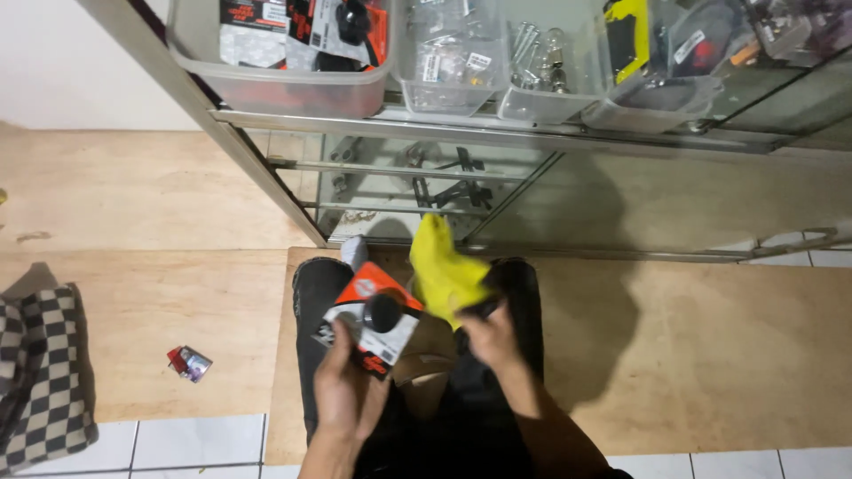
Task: Cleaning a glass display case and its contents using a yellow cloth.
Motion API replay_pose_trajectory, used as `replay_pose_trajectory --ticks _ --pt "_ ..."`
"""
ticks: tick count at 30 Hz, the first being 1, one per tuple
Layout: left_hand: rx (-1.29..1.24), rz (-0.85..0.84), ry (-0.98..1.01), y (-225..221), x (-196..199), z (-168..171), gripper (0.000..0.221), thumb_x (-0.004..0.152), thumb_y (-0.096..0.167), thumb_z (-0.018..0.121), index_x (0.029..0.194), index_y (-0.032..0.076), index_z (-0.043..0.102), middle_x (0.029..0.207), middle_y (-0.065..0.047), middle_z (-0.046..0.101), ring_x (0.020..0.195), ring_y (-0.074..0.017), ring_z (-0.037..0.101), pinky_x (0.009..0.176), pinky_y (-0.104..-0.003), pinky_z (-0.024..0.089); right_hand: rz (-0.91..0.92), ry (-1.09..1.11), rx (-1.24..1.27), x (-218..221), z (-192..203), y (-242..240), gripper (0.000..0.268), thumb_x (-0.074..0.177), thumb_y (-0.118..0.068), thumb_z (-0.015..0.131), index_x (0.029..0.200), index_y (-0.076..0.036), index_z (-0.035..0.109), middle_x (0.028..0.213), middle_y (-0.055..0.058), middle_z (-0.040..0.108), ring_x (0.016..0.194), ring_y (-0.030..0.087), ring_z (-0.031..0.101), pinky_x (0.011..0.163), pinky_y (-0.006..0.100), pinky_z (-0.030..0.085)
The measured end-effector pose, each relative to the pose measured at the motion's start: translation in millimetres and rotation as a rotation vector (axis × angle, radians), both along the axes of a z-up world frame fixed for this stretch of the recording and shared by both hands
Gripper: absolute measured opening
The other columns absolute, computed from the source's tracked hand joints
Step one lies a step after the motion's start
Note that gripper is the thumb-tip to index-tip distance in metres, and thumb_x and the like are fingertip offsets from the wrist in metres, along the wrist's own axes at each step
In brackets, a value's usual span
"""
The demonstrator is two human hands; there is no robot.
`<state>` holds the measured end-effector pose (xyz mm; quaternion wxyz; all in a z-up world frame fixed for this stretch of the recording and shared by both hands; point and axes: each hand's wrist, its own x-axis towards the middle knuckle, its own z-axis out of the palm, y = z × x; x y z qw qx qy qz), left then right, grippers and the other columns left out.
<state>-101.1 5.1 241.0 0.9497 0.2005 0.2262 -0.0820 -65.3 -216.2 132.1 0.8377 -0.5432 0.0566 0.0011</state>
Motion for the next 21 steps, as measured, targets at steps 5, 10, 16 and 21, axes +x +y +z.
replay_pose_trajectory --ticks 5,10,16,21 --pt "0.035 -0.091 -0.05 -7 7 15 0.06 0.103 0.048 0.038 0.139 0.001 0.052 0.134 -0.015 0.064 0.123 -0.028 0.063 0.107 -0.046 0.047 0.217 -0.653 -0.677 -5 95 57 0.041 0.09 0.006 0.059 0.129 -0.004 0.055 0.157 0.021 0.052 0.152 0.034 0.045 0.126 0.043 0.037" --pt "0.257 -0.136 -0.002 -8 -13 -66 0.079 0.105 0.063 0.031 0.143 -0.003 0.051 0.127 -0.016 0.062 0.113 -0.0269 0.061 0.098 -0.042 0.048 0.196 -0.728 -0.957 -1 111 73 0.043 0.094 0.0 0.061 0.136 -0.006 0.066 0.149 0.015 0.065 0.154 0.035 0.047 0.132 0.046 0.033" --pt "0.182 -0.069 -0.003 -5 6 21 0.073 0.092 0.064 0.033 0.136 0.009 0.055 0.125 -0.008 0.069 0.113 -0.0187 0.067 0.097 -0.033 0.054 0.238 -0.831 -1.053 -8 142 83 0.049 0.083 -0.007 0.062 0.132 -0.002 0.064 0.141 0.014 0.067 0.148 0.036 0.051 0.126 0.052 0.032" --pt "0.102 -0.076 -0.115 10 0 -6 0.051 0.108 0.047 0.04 0.108 0.001 0.063 0.09 -0.005 0.071 0.076 -0.0133 0.068 0.065 -0.028 0.056 0.289 -0.454 -0.726 5 115 59 0.053 0.084 -0.008 0.058 0.136 -0.001 0.063 0.138 0.017 0.068 0.136 0.037 0.058 0.116 0.048 0.045"
